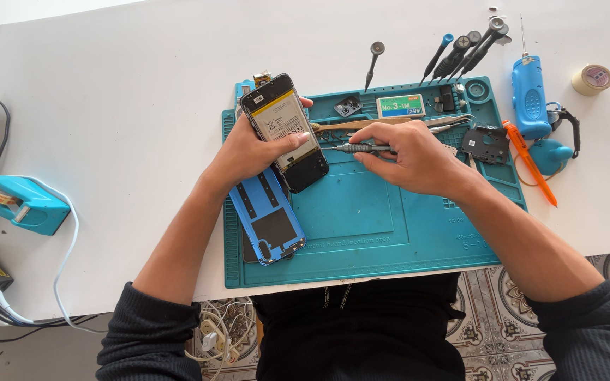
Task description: The person pries open the back cover of a blue smartphone using a blue opening tool, removes the back shell, and then uses a screwdriver to unscrew and pry at the internal battery and frame of the disassembled phone on a repair mat.
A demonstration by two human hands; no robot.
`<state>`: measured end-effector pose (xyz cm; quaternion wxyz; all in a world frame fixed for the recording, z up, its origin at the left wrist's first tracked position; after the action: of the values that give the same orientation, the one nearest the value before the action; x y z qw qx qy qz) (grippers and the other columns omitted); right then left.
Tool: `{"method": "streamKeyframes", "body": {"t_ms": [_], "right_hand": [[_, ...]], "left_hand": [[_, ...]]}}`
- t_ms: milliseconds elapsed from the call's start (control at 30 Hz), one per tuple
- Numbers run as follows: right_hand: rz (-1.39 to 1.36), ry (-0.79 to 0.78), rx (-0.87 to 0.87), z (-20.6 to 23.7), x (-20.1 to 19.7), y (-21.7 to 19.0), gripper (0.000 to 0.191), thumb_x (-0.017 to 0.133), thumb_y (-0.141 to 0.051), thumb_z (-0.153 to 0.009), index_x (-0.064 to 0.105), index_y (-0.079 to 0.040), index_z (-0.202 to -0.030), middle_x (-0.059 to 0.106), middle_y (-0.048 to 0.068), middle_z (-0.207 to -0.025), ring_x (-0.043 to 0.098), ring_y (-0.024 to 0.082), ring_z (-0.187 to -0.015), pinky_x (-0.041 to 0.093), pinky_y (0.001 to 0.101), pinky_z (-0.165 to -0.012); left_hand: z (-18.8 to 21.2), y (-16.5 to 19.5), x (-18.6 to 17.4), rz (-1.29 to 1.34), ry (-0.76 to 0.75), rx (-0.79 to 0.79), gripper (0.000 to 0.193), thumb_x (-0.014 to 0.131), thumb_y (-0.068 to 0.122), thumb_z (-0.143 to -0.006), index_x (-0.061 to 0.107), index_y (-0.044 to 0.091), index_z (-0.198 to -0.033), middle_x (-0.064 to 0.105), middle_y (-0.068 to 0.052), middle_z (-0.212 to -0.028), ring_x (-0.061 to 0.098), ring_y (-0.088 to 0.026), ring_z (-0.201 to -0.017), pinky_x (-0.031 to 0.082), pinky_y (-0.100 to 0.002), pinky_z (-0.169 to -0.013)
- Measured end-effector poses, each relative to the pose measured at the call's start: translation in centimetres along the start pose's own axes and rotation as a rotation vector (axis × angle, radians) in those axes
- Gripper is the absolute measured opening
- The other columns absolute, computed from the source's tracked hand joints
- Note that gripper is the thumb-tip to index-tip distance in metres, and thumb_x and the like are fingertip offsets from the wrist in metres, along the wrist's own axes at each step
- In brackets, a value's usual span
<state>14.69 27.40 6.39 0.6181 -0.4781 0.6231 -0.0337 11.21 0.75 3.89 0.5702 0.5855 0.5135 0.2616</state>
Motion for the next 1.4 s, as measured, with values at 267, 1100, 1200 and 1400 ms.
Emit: {"method": "streamKeyframes", "body": {"t_ms": [267,1100,1200,1400], "right_hand": [[0.021,-0.037,0.093,-0.48,0.29,-0.17,0.030,0.073,-0.020,-0.091,0.072,-0.006,-0.118,0.067,0.007,-0.064,0.054,0.014,-0.051,0.040,0.0316,-0.049],[0.043,-0.045,0.116,-0.55,0.32,-0.51,0.029,0.073,-0.021,-0.092,0.072,-0.006,-0.117,0.069,0.008,-0.066,0.057,0.016,-0.052,0.042,0.0326,-0.051],[0.030,-0.017,0.036,-0.52,0.34,-0.72,0.028,0.073,-0.020,-0.092,0.072,-0.005,-0.115,0.070,0.006,-0.071,0.059,0.014,-0.055,0.044,0.0308,-0.051],[0.048,-0.036,0.095,-0.48,0.39,-0.47,0.029,0.073,-0.022,-0.092,0.073,-0.006,-0.116,0.068,0.008,-0.068,0.057,0.016,-0.054,0.043,0.0326,-0.052]], "left_hand": [[0.03,-0.45,-0.24,-0.008,0.003,-0.002,0.046,0.082,0.021,-0.085,0.066,0.011,-0.127,0.075,-0.007,-0.116,0.074,-0.020,-0.110,0.063,-0.039,-0.096],[0.09,-0.47,-0.40,-0.022,0.006,-0.010,0.045,0.081,0.022,-0.084,0.066,0.013,-0.126,0.076,-0.008,-0.114,0.075,-0.021,-0.110,0.062,-0.040,-0.096],[0.10,-0.45,-0.50,-0.029,0.004,0.000,0.045,0.081,0.022,-0.085,0.066,0.012,-0.127,0.076,-0.008,-0.114,0.074,-0.021,-0.110,0.062,-0.040,-0.097],[0.13,-0.37,-0.49,-0.020,0.006,-0.021,0.046,0.081,0.023,-0.084,0.066,0.013,-0.126,0.076,-0.008,-0.113,0.074,-0.021,-0.110,0.062,-0.039,-0.097]]}}
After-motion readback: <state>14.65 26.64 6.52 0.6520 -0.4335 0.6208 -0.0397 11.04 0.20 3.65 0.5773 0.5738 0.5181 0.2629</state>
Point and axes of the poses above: each hand's wrist, its own z-axis away from the middle knuckle, its own x-axis out of the palm, y = z × x, the point moved 2 cm from there along -z, towards the middle knuckle
